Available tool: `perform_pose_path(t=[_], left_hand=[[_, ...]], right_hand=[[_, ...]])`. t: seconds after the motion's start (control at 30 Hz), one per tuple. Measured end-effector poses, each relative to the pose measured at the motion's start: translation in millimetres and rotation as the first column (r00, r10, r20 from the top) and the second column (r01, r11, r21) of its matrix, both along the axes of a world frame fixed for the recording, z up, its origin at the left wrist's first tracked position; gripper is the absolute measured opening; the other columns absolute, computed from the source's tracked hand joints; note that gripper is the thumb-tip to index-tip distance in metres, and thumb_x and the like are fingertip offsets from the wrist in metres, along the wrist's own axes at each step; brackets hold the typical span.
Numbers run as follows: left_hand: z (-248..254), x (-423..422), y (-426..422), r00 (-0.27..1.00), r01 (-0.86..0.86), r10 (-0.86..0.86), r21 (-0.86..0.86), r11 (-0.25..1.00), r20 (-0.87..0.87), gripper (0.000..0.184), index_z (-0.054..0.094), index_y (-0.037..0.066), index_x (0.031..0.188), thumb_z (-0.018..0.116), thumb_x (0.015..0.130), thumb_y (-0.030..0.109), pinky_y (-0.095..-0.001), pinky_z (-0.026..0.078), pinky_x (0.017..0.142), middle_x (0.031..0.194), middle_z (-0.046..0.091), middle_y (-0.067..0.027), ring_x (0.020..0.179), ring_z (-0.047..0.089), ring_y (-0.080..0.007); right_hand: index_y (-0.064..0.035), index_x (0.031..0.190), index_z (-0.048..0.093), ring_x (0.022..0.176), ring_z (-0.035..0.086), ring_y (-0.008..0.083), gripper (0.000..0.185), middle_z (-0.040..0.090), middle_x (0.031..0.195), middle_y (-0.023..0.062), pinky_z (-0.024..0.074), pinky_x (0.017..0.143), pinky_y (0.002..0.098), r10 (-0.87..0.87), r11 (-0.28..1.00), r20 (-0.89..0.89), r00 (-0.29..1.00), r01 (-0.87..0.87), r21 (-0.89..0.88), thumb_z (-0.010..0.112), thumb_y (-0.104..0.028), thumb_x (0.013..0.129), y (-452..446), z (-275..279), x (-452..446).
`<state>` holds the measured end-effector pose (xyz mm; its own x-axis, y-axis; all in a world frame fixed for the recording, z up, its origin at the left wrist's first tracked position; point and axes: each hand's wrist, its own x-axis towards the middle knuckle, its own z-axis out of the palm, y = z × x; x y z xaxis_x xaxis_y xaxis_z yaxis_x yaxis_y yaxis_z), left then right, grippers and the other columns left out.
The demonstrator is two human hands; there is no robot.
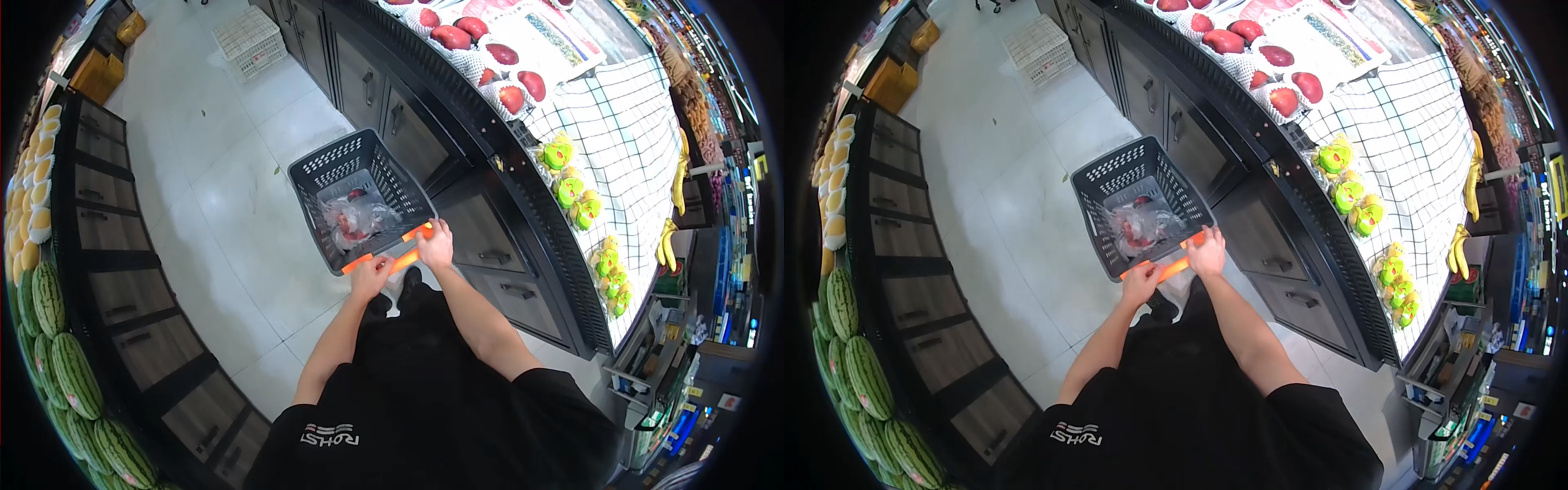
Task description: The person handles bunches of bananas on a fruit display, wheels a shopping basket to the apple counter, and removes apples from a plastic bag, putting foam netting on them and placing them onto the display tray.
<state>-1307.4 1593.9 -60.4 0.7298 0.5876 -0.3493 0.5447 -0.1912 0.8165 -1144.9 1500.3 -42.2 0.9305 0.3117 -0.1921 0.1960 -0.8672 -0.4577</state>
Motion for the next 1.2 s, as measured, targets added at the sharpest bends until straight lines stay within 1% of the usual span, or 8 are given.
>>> perform_pose_path(t=[0.1,0.3,0.6,0.77,0.87,1.0,1.1,1.2], left_hand=[[-3,2,4,1.000,0.023,-0.023,-0.013,1.000,-0.011,0.040,0.073,0.009,0.094,0.060,0.088,0.046,-0.0411,0.051,0.065,0.072,0.068,-0.0139,0.071,0.068,-0.0317],[-9,15,12,0.999,0.014,-0.013,-0.015,1.000,0.036,0.039,0.074,0.009,0.090,0.060,0.088,0.045,-0.0412,0.050,0.063,0.071,0.067,-0.0148,0.070,0.067,-0.0322],[-10,42,25,1.000,0.003,-0.005,-0.117,0.993,-0.017,0.042,0.072,0.006,0.083,0.055,0.092,0.044,-0.0370,0.049,0.060,0.061,0.065,-0.0065,0.063,0.067,-0.0246],[-19,54,32,0.999,-0.009,0.001,-0.196,0.981,-0.041,0.043,0.071,0.004,0.079,0.055,0.094,0.042,-0.0363,0.046,0.055,0.054,0.060,-0.0073,0.054,0.062,-0.0219],[-16,56,37,0.996,-0.029,0.010,-0.206,0.978,-0.092,0.046,0.069,0.003,0.074,0.055,0.094,0.041,-0.0368,0.044,0.053,0.052,0.057,-0.0087,0.052,0.061,-0.0222],[-27,66,41,0.997,-0.044,0.034,-0.137,0.990,-0.070,0.048,0.065,-0.001,0.069,0.054,0.095,0.038,-0.0405,0.045,0.054,0.053,0.056,-0.0155,0.054,0.062,-0.0307],[-13,66,49,0.997,-0.041,0.035,-0.081,0.996,-0.073,0.047,0.065,-0.003,0.071,0.055,0.094,0.036,-0.0439,0.043,0.054,0.055,0.054,-0.0212,0.056,0.060,-0.0385],[-1,68,56,0.994,-0.062,0.055,-0.065,0.996,-0.099,0.047,0.064,-0.004,0.071,0.055,0.094,0.036,-0.0448,0.043,0.054,0.056,0.054,-0.0218,0.056,0.061,-0.0389]], right_hand=[[-0.0050,0.120,0.064,0.129,0.044,0.0333,0.048,0.050,0.137,0.0172,0.0374,0.108,0.0406,0.031,1.000,-0.093,0.995,-0.030,0.002,0.067,-0.028,0.079,2,-7,8],[-0.0040,0.103,0.072,0.113,0.056,0.0338,0.034,0.063,0.118,0.0174,0.0431,0.101,0.0401,0.118,0.991,-0.047,0.992,-0.115,0.063,0.067,-0.023,0.075,17,-12,27],[-0.0043,0.102,0.071,0.111,0.058,0.0323,0.031,0.065,0.114,0.0141,0.0452,0.098,0.0398,0.127,0.989,-0.108,0.986,-0.117,0.093,0.062,-0.023,0.080,44,-11,58],[-0.0049,0.100,0.071,0.108,0.058,0.0318,0.028,0.066,0.109,0.0132,0.0452,0.097,0.0402,0.151,0.980,-0.052,0.987,-0.142,0.141,0.064,-0.025,0.081,53,-28,71],[-0.0052,0.101,0.071,0.110,0.057,0.0319,0.030,0.065,0.112,0.0118,0.0477,0.094,0.0408,0.181,0.973,-0.095,0.979,-0.164,0.164,0.062,-0.027,0.082,60,-25,76],[-0.0040,0.100,0.071,0.108,0.057,0.0317,0.029,0.065,0.110,0.0120,0.0481,0.093,0.0410,0.232,0.955,-0.062,0.971,-0.215,0.205,0.062,-0.026,0.082,67,-35,87],[-0.0031,0.101,0.071,0.107,0.057,0.0317,0.030,0.065,0.108,0.0123,0.0481,0.093,0.0415,0.242,0.948,-0.084,0.967,-0.217,0.234,0.062,-0.025,0.082,79,-21,89],[-0.0031,0.101,0.070,0.107,0.057,0.0316,0.031,0.065,0.109,0.0122,0.0483,0.093,0.0419,0.286,0.933,-0.081,0.955,-0.257,0.252,0.062,-0.026,0.082,89,-19,90]])
